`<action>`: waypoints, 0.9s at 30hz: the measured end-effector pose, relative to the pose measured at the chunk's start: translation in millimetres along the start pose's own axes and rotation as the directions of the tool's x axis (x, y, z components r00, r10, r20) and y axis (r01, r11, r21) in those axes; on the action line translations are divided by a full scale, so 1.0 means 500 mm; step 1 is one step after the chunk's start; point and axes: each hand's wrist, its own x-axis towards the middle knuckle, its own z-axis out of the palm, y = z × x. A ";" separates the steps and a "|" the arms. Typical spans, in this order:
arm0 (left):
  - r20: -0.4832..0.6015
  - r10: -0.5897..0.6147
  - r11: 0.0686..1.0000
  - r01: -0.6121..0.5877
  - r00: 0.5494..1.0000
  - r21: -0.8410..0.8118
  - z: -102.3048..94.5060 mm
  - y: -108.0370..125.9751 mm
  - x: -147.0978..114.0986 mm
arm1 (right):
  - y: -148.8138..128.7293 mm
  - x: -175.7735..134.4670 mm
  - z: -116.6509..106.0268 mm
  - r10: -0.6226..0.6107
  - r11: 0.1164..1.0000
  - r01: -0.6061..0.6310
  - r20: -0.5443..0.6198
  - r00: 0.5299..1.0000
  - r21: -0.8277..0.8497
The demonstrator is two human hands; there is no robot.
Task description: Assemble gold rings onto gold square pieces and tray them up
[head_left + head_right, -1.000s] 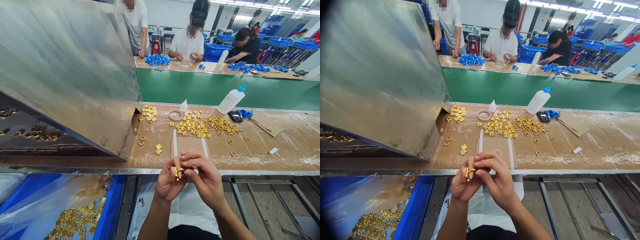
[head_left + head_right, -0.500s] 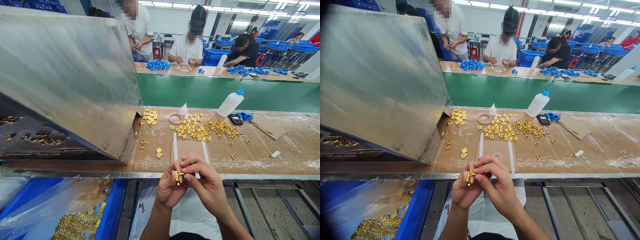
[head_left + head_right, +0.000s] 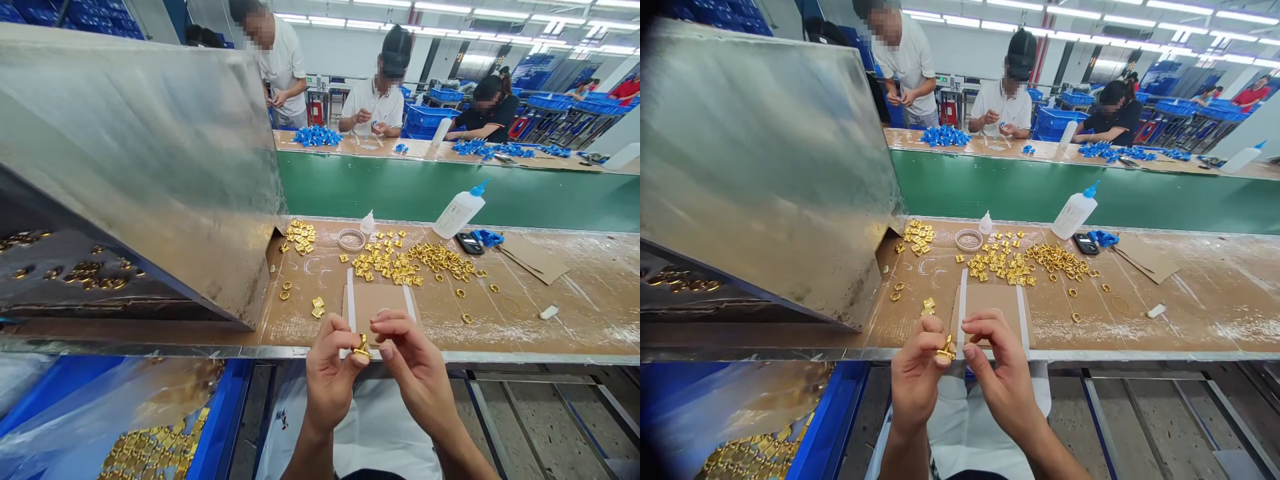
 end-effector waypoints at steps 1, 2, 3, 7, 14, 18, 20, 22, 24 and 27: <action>0.001 0.049 0.996 -0.049 0.999 0.079 -0.004 -0.002 0.000 | 0.000 -0.001 0.001 0.021 0.999 -0.021 0.011 1.000 0.031; 0.016 0.082 0.989 -0.083 0.997 0.125 -0.008 -0.003 0.000 | 0.001 -0.003 0.003 0.039 0.997 -0.041 0.030 0.999 0.058; 0.036 0.105 0.983 -0.109 0.994 0.148 -0.011 -0.003 0.000 | 0.000 -0.004 0.004 0.052 0.995 -0.055 0.045 0.998 0.079; 0.115 0.145 0.960 -0.168 0.983 0.222 -0.016 0.008 -0.001 | 0.000 -0.008 0.008 0.111 0.982 -0.120 0.064 0.992 0.144; 0.166 0.188 0.923 -0.232 0.968 0.308 -0.018 0.026 -0.005 | 0.009 -0.011 0.010 0.146 0.961 -0.157 0.066 0.987 0.227; 0.135 0.155 0.963 -0.181 0.979 0.202 -0.021 0.020 -0.008 | 0.011 -0.011 0.010 0.154 0.961 -0.168 0.077 0.985 0.218; 0.093 0.118 0.982 -0.130 0.989 0.139 -0.021 0.017 -0.010 | 0.010 -0.011 0.011 0.169 0.959 -0.184 0.087 0.982 0.215; 0.051 0.081 0.992 -0.085 0.995 0.088 -0.019 0.014 -0.010 | 0.010 -0.012 0.011 0.178 0.957 -0.194 0.092 0.980 0.216; 0.026 0.071 0.995 -0.072 0.997 0.063 -0.017 0.013 -0.010 | 0.011 -0.012 0.011 0.172 0.959 -0.187 0.091 0.981 0.210; 0.032 0.096 0.992 -0.099 0.995 0.083 -0.015 0.013 -0.009 | 0.013 -0.013 0.012 0.157 0.963 -0.171 0.085 0.984 0.206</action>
